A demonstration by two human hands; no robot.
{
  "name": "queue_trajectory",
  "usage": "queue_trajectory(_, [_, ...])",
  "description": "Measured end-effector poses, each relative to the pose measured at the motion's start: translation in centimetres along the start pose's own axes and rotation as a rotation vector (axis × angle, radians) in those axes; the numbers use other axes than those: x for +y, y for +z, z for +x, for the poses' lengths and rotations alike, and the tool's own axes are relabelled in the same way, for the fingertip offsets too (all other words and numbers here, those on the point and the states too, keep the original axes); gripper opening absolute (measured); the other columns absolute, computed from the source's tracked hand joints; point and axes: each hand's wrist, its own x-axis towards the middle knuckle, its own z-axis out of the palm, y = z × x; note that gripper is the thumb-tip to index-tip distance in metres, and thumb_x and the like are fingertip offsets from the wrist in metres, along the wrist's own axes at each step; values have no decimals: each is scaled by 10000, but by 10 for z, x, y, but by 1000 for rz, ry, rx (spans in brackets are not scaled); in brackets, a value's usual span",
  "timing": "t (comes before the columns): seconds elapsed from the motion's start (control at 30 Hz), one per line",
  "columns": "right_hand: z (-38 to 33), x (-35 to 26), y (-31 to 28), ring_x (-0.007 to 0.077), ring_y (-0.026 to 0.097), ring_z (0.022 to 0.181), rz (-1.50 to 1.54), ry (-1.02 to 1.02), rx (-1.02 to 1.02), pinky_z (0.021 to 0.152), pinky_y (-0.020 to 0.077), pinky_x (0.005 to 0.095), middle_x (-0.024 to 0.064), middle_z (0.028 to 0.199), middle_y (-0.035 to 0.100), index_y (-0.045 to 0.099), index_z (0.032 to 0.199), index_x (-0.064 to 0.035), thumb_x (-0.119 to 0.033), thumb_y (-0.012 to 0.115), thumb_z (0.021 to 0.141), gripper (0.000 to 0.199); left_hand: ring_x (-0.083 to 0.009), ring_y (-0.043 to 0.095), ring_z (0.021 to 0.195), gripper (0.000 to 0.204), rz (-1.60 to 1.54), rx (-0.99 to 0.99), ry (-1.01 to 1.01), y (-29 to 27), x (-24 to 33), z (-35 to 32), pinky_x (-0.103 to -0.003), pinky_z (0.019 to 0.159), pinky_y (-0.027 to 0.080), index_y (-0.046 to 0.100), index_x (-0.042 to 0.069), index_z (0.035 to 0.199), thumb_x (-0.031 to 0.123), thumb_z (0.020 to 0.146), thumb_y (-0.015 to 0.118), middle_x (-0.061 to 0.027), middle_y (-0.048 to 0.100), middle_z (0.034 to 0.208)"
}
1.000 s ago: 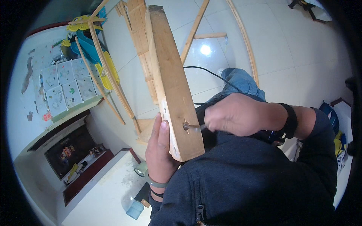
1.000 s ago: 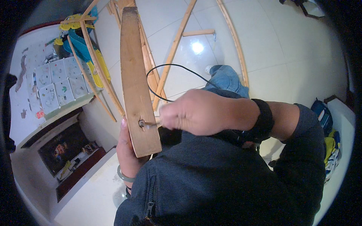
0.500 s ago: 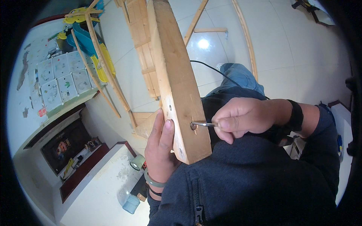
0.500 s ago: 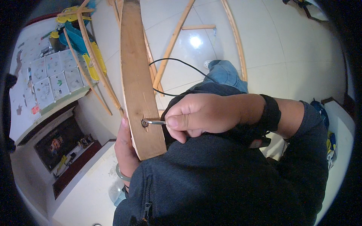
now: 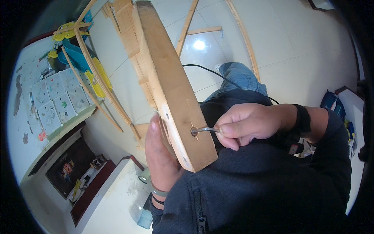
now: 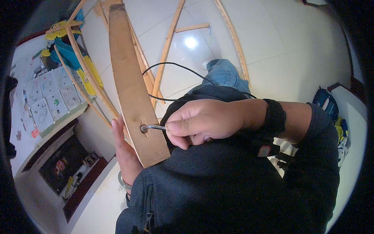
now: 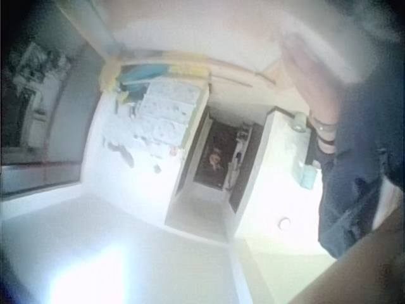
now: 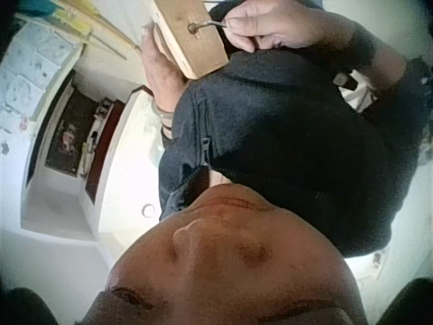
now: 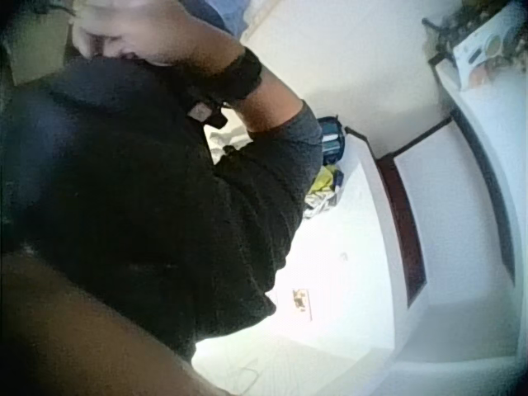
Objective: The person assembles a wooden chair frame by hand-tightening screws with an Allen key. They work on multiple joints, repositioning the frame and using both hands to align and secure the pieces.
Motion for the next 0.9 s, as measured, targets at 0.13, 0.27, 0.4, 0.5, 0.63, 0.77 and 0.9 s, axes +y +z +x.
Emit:
queue_trajectory(0.13, [3, 4, -2, 35, 324, 475, 74, 15, 5, 453, 268, 183, -52, 587, 397, 528, 777, -43, -334, 350, 961, 387, -378, 499, 1056, 840, -203, -53, -219, 5, -9, 14, -421, 884, 406, 234, 33, 1349, 139, 676, 726, -241, 477, 1173])
queue_trajectory(0.27, [9, 10, -6, 35, 343, 490, 98, 15, 51, 462, 291, 192, -44, 588, 413, 529, 780, -43, -306, 385, 954, 347, -380, 490, 1065, 858, 302, -209, 191, -4, -20, 23, -423, 891, 400, 230, 35, 1351, 143, 665, 734, -241, 468, 1181])
queue_trajectory(0.4, [21, 11, -9, 50, 389, 526, -229, -111, 253, 491, 336, 209, -27, 604, 458, 539, 775, -46, -276, 420, 945, 310, -382, 481, 1074, 876, 382, -232, 285, -12, -28, 23, -425, 897, 393, 227, 37, 1354, 146, 654, 741, -241, 459, 1189])
queue_trajectory(0.5, [33, 4, -13, 156, 512, 584, -612, -190, 311, 557, 414, 289, 45, 646, 542, 548, 736, -27, -253, 431, 937, 324, -384, 475, 1080, 889, 391, -235, 310, -18, -30, 21, -426, 902, 389, 224, 39, 1356, 149, 645, 747, -241, 452, 1195])
queue_trajectory(0.63, [33, -7, -9, 263, 561, 647, -956, -297, 417, 590, 437, 329, 113, 701, 565, 562, 755, -30, -225, 490, 896, 251, -385, 466, 1089, 907, 400, -239, 300, -25, -30, 19, -428, 909, 382, 220, 42, 1359, 153, 634, 754, -241, 443, 1203])
queue_trajectory(0.77, [32, -11, -10, 268, 562, 656, -1113, -489, 541, 570, 431, 343, 92, 711, 559, 588, 792, -60, -232, 568, 835, 178, -387, 457, 1098, 925, 400, -235, 286, -31, -30, 18, -430, 915, 376, 217, 44, 1361, 156, 623, 761, -241, 434, 1211])
queue_trajectory(0.9, [33, -7, -13, 255, 546, 638, -1241, -575, 564, 551, 419, 347, 68, 686, 543, 597, 806, -83, -238, 588, 814, 155, -389, 448, 1107, 942, 409, -239, 287, -33, -31, 18, -432, 922, 369, 213, 46, 1364, 160, 612, 769, -241, 425, 1220])
